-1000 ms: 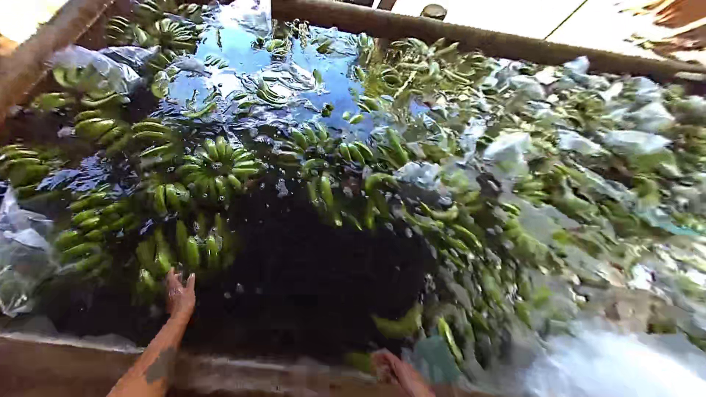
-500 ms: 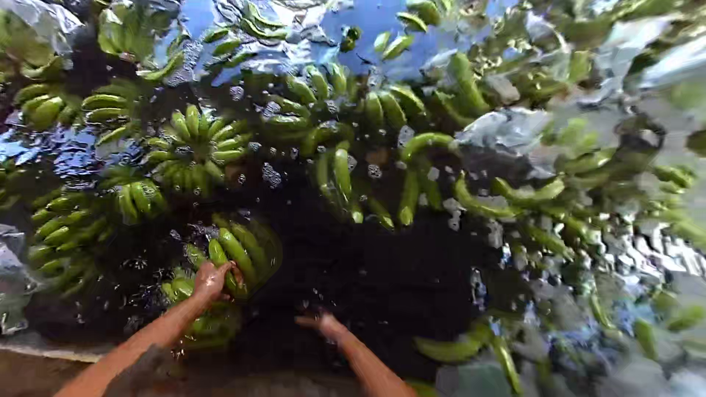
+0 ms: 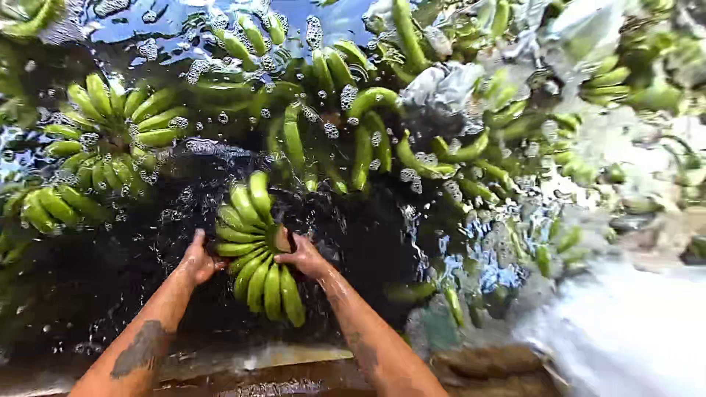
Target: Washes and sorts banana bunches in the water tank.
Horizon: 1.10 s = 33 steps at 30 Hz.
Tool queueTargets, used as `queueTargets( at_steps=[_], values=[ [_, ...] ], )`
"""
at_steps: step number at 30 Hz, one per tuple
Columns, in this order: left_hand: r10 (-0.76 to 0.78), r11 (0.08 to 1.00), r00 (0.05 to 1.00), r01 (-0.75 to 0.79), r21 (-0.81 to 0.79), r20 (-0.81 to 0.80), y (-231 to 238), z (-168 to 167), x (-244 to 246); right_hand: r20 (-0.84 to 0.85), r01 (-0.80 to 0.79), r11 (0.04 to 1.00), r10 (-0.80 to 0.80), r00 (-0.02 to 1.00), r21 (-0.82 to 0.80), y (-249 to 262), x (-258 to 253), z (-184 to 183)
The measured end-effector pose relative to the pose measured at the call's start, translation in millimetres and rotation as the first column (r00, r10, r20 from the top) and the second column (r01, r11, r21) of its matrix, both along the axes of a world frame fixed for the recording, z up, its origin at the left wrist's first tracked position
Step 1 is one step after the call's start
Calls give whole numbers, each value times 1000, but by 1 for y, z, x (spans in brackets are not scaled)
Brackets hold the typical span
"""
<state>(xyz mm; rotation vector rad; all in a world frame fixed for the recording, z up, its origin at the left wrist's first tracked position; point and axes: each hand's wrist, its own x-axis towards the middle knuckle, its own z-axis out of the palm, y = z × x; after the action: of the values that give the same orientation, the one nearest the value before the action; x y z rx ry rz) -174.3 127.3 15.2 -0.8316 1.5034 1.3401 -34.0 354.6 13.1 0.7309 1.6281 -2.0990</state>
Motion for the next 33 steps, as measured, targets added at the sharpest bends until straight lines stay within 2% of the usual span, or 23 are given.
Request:
queueTargets(
  at_steps=[1,2,4,5,7,9,12,15,16,17,18,19,21,23,27,30,33],
  values=[
    [22,1000,998,-23,-6,-57,-3,10,-1,-71,-145,982,154,986,117,-3,-11,9],
    [34,999,993,-34,3,-117,-8,20,-4,-61,-298,915,325,944,271,-10,-18,20],
    [-4,999,976,16,51,-217,-24,34,-7,101,-552,665,590,801,503,-31,-23,49],
    [-14,997,965,33,69,-263,-32,37,-5,156,-609,560,651,743,561,-42,-18,58],
    [37,995,953,-7,103,-300,-45,33,7,189,-623,445,696,693,643,-57,4,67],
    [113,991,963,-92,95,-243,-56,20,32,203,-624,433,692,692,650,-55,31,74],
    [135,990,974,-127,57,-180,-67,0,82,321,-621,550,547,773,558,-24,78,92],
    [68,994,994,-59,97,-91,-68,-6,125,598,-700,633,432,675,332,14,139,89],
    [52,993,997,-46,113,-54,-64,-4,135,620,-641,707,367,693,299,21,159,80],
    [50,990,998,-46,132,-25,-58,1,145,593,-510,804,257,763,307,25,176,67],
    [73,986,997,-71,152,-7,-50,7,154,524,-281,900,72,849,332,22,187,56],
    [112,978,994,-112,174,12,-41,15,163,461,-25,942,-140,876,335,17,190,48],
    [201,961,979,-204,186,36,-21,29,178,405,362,879,-466,787,309,9,175,40],
    [263,948,963,-268,173,54,-6,38,190,386,535,792,-611,691,296,3,153,35],
    [330,931,943,-334,145,52,13,45,207,328,581,743,-668,667,332,-2,137,30],
    [347,928,937,-350,126,44,27,51,217,370,507,768,-635,678,390,8,132,39],
    [359,926,933,-360,117,35,36,54,227,386,440,819,-565,729,368,18,119,28]
  ],
)
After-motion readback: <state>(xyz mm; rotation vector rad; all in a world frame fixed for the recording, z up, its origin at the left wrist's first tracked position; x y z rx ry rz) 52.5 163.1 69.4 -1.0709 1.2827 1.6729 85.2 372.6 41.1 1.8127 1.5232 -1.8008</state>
